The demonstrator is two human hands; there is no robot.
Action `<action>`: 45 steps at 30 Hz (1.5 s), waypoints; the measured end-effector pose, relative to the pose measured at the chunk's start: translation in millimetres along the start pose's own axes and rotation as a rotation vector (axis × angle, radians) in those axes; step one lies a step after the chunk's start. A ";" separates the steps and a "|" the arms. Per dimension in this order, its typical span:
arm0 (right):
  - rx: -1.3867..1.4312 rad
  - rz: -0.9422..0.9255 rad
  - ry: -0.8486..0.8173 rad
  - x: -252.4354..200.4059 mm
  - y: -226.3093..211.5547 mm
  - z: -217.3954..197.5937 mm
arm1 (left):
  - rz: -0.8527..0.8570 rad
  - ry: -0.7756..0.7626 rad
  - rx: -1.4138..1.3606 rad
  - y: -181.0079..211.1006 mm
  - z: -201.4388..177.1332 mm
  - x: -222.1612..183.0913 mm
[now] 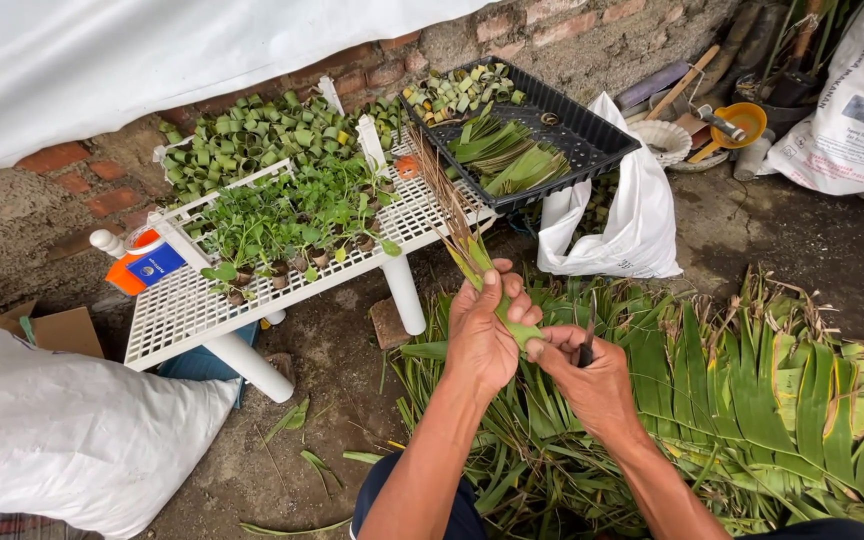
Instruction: Cutting banana leaves into uniform rectangular strips using a knife and sorting them.
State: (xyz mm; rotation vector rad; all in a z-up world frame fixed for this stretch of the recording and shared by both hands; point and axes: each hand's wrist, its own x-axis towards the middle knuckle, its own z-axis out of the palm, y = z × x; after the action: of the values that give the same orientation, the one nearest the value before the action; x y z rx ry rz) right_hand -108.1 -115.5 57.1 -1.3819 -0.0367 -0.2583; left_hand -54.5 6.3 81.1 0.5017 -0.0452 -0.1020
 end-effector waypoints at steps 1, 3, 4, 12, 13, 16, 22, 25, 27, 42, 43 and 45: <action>-0.002 -0.013 -0.036 -2.1 -3.5 -1.0 | -0.002 -0.005 -0.032 -2.1 -3.8 1.9; 0.004 -0.036 -0.083 -2.4 10.8 -9.6 | -0.032 -0.015 -0.085 -2.8 -9.2 5.4; 0.010 -0.059 -0.130 -2.9 17.9 -14.0 | -0.060 -0.025 -0.139 -3.3 -11.9 6.9; 0.025 -0.116 -0.044 3.2 35.8 -17.7 | -0.117 -0.041 -0.170 -16.9 -17.0 8.2; 0.000 -0.122 -0.019 4.6 34.7 -16.5 | -0.117 -0.044 -0.142 -19.6 -17.7 8.3; -0.017 -0.138 0.003 4.9 39.5 -17.7 | -0.101 -0.003 -0.133 -15.6 -4.1 2.2; -0.043 -0.153 0.035 0.5 28.6 -13.0 | -0.079 -0.023 -0.111 -17.9 -5.4 2.8; -0.061 -0.140 0.045 -2.8 19.6 -10.9 | -0.072 0.015 -0.049 -15.9 6.8 -5.6; -0.090 -0.147 0.038 -4.7 10.4 -8.7 | -0.085 0.004 -0.011 -18.7 0.7 -3.8; 0.343 0.244 0.039 -32.5 51.4 -31.8 | -0.124 -0.258 0.190 -27.7 8.4 -15.9; 0.323 0.242 -0.002 -33.5 49.2 -34.0 | -0.133 -0.255 0.218 -27.4 9.5 -17.1; 0.290 0.287 -0.034 -34.4 54.6 -43.8 | -0.125 -0.248 0.301 -28.2 11.1 -20.9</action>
State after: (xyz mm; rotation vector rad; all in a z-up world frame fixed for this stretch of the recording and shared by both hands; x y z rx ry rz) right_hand -136.0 -143.6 -10.1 -1.0863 0.0931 0.0119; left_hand -78.5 -21.3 76.9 0.7911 -0.2751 -0.2825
